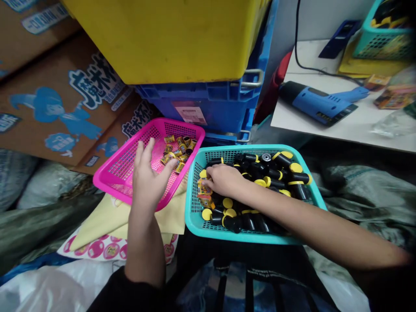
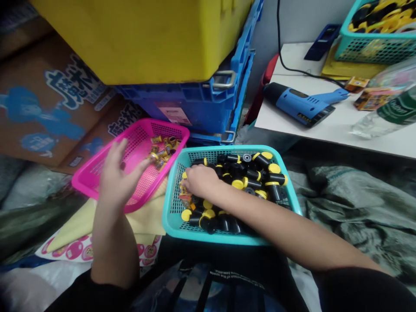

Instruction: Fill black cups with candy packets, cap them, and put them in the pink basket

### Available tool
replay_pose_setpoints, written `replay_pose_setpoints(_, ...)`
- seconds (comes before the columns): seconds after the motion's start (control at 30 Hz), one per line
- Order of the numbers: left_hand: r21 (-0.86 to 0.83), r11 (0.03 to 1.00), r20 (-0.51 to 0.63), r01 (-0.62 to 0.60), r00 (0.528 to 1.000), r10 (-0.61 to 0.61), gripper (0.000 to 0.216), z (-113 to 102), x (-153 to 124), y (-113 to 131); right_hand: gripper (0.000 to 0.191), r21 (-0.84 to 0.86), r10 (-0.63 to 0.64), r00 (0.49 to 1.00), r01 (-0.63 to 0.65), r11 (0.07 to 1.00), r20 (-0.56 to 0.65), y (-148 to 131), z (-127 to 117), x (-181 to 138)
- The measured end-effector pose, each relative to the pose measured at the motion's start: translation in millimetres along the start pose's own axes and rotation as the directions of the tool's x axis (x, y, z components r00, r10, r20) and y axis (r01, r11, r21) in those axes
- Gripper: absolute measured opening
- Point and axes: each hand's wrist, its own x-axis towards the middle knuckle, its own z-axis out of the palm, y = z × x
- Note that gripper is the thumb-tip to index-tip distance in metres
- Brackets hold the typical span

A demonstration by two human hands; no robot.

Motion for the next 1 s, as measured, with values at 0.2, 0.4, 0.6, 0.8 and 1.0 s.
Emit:
replay_pose_setpoints(0.2,-0.219,0.975,0.051,0.037,0.998,-0.027,0.036,17,-19,-7,0.021,-0.180,0.028,0.999,-0.020,0.983,0.042,-8,11,6)
replay_pose_setpoints(0.4,-0.223,0.966,0.083,0.131,0.990,-0.115,0.017,20,-32,-7,0.033,-0.069,-0.063,0.998,0.065,0.996,0.032,9,-3,2)
replay_pose_setpoints(0.6,-0.519,0.827,0.193,0.218,0.972,-0.135,0.038,44,-34,2,0.035,0.744,-0.090,0.995,0.037,0.667,0.031,26,-20,1)
replay_pose_setpoints(0.8,-0.709,0.620,0.293,0.337,0.940,-0.175,0.048,65,-28,18,0.036,0.931,0.026,0.999,0.024,0.364,-0.036,16,-23,-3)
replay_pose_setpoints(1.0,-0.752,0.572,0.219,0.328,0.943,-0.252,0.028,65,-24,15,0.041,0.739,0.050,0.997,0.013,0.673,-0.063,26,-23,-2)
